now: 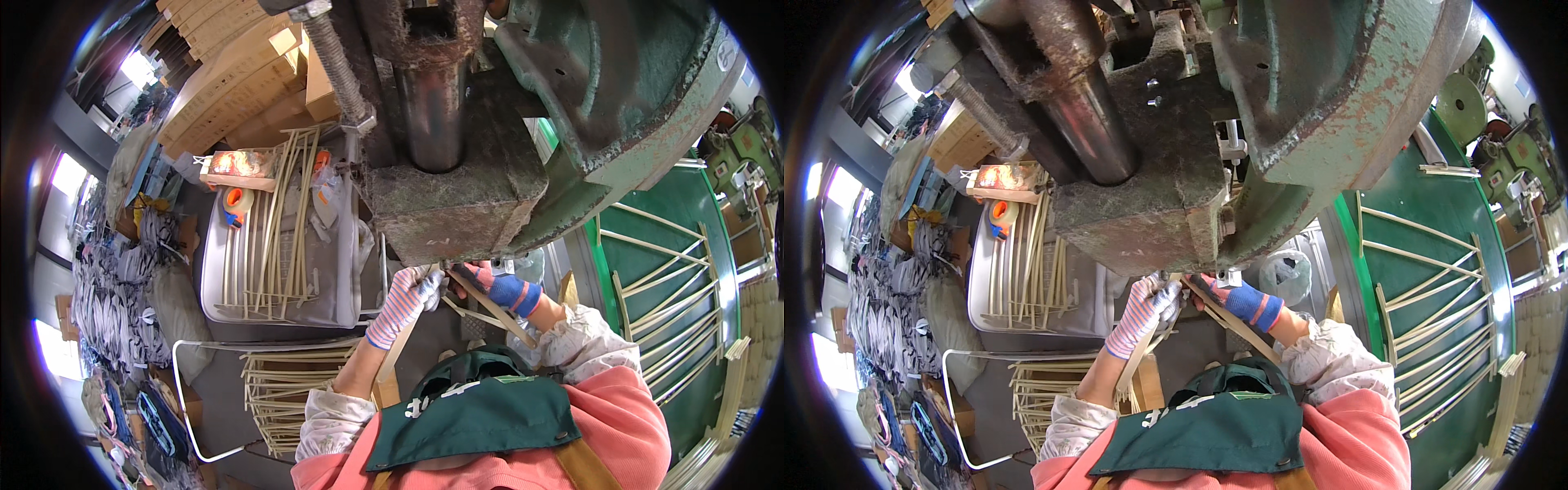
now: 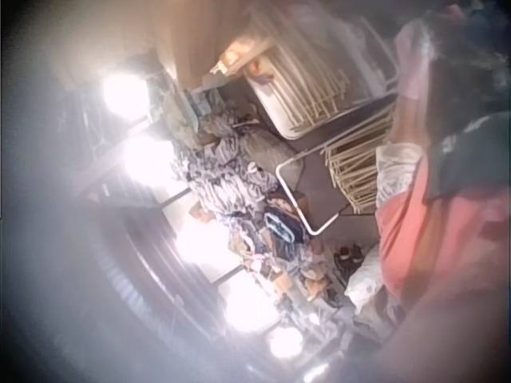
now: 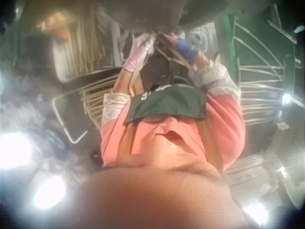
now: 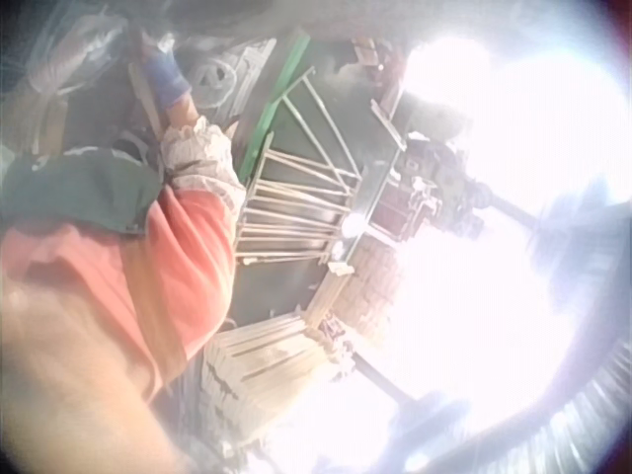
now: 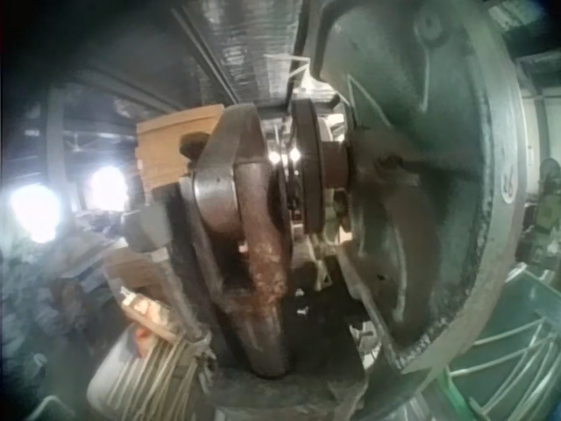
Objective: The person assembles wooden frames by picking up thin wooden sticks, inserting them into a press machine, and stacking the finished frames on a green table. The process is repeated multiple times with consistent hand movements and tool use.
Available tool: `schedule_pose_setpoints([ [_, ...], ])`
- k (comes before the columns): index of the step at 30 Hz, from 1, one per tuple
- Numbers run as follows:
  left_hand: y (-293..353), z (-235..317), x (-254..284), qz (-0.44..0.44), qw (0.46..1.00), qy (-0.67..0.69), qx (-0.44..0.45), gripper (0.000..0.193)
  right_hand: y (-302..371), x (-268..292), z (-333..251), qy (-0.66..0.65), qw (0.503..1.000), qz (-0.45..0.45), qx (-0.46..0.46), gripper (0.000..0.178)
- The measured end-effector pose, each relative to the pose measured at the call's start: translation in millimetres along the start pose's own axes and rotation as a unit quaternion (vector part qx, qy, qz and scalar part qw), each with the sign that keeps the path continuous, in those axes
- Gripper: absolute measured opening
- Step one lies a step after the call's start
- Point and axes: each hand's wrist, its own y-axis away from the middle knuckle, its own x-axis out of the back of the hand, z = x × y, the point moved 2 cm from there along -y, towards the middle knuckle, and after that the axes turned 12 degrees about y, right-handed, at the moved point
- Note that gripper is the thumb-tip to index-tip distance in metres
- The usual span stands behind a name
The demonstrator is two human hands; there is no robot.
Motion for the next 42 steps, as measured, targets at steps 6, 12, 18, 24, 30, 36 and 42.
schedule_pose_setpoints([
  [6,-1.2,-3.6,-1.9,-0.028,0.999,0.013,0.031,0.018,-2.8,-8.8,19.2,0.28,0.95,0.135,0.02,0.024],
  [12,-3.6,-13.4,8.1,-0.023,0.999,0.014,0.042,0.013,23.8,-19.0,29.4,0.272,0.931,0.209,0.127,0.052],
  [18,-0.6,-24.2,16.3,-0.038,0.979,-0.189,-0.07,0.026,44.6,-26.7,11.9,0.564,0.765,0.279,0.137,0.047],
  [24,76.0,-43.4,44.0,0.002,0.993,-0.058,0.103,0.031,75.3,-12.2,2.9,0.212,0.952,0.148,-0.164,0.017],
  [30,80.7,-12.5,62.2,0.016,0.992,-0.088,0.088,0.018,84.1,-3.7,-24.0,0.293,0.935,0.164,-0.116,0.015],
  [36,80.4,10.9,60.2,0.002,0.986,-0.103,0.132,0.021,83.6,2.1,-37.6,0.308,0.933,0.118,-0.14,0.02],
  [42,79.7,13.9,62.4,-0.011,0.986,-0.059,0.158,0.024,83.1,4.4,-38.4,0.324,0.93,0.105,-0.135,0.021],
])
